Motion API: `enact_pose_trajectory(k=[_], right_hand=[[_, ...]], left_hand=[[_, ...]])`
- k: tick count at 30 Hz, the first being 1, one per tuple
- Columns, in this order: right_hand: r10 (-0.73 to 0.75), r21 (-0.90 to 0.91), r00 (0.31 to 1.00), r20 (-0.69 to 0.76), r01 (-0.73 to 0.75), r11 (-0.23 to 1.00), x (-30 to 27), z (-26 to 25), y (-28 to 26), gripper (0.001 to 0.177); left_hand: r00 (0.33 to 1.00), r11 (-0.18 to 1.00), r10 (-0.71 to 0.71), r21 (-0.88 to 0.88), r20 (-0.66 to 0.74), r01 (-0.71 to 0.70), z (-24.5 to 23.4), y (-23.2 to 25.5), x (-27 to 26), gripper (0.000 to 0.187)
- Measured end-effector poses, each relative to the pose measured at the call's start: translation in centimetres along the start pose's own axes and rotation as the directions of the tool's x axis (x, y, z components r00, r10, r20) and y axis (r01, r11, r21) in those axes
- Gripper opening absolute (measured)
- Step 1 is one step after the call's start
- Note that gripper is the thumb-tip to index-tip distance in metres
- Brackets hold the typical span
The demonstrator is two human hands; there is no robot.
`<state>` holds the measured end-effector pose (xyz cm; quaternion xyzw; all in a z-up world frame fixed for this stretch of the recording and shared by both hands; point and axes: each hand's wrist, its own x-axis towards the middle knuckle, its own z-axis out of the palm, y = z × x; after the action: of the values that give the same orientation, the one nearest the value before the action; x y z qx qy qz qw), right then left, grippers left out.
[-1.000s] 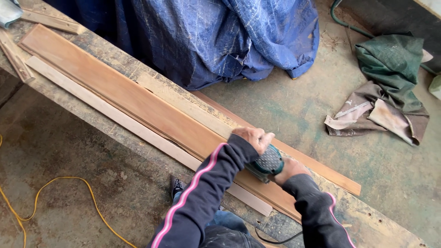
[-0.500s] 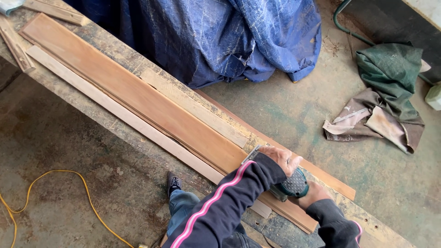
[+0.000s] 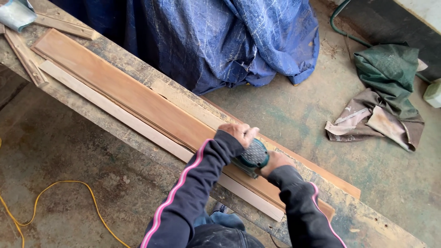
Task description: Sanding wooden planks using an orbital sander and manual sandpaper.
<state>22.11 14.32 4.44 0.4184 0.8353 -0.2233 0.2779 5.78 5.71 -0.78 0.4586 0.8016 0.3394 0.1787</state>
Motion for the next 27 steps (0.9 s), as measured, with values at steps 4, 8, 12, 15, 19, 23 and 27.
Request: enact_pose_trajectory(k=[4,8,12,15,19,23,27], right_hand=[[-0.035,0.034,0.999,0.008,0.034,0.999,0.6,-0.5,-5.3,0.052],[-0.074,0.057,0.997,-0.014,0.074,0.996,0.5,-0.8,-10.6,0.054],[-0.103,0.051,0.994,-0.028,0.105,0.993,0.3,-1.0,-13.7,0.051],[-0.07,0.048,0.998,0.003,0.07,0.996,0.3,-1.1,-13.9,0.053],[-0.073,0.105,0.997,-0.022,0.075,0.992,2.2,0.9,-9.6,0.055],[-0.12,0.169,0.988,-0.099,0.136,0.976,2.8,2.2,-4.2,0.057],[-0.046,0.143,0.997,-0.058,0.054,0.988,1.9,3.4,1.5,0.053]], left_hand=[[0.998,0.999,-0.016,-0.032,-0.064,0.014,-4.4,-3.0,-0.1,0.045],[0.995,1.0,-0.017,-0.008,-0.094,0.017,-7.8,-6.9,-0.3,0.044],[0.997,0.998,-0.036,0.047,-0.073,0.04,-9.9,-9.1,-0.2,0.047],[0.998,1.0,-0.015,0.014,-0.06,0.016,-10.1,-8.9,0.2,0.043],[0.999,1.0,-0.014,-0.015,-0.046,0.014,-7.8,-7.1,1.0,0.047],[1.0,1.0,-0.019,-0.001,0.001,0.019,-3.9,-4.5,1.3,0.05],[0.999,1.0,0.011,-0.028,0.048,-0.01,0.4,-1.0,1.0,0.049]])
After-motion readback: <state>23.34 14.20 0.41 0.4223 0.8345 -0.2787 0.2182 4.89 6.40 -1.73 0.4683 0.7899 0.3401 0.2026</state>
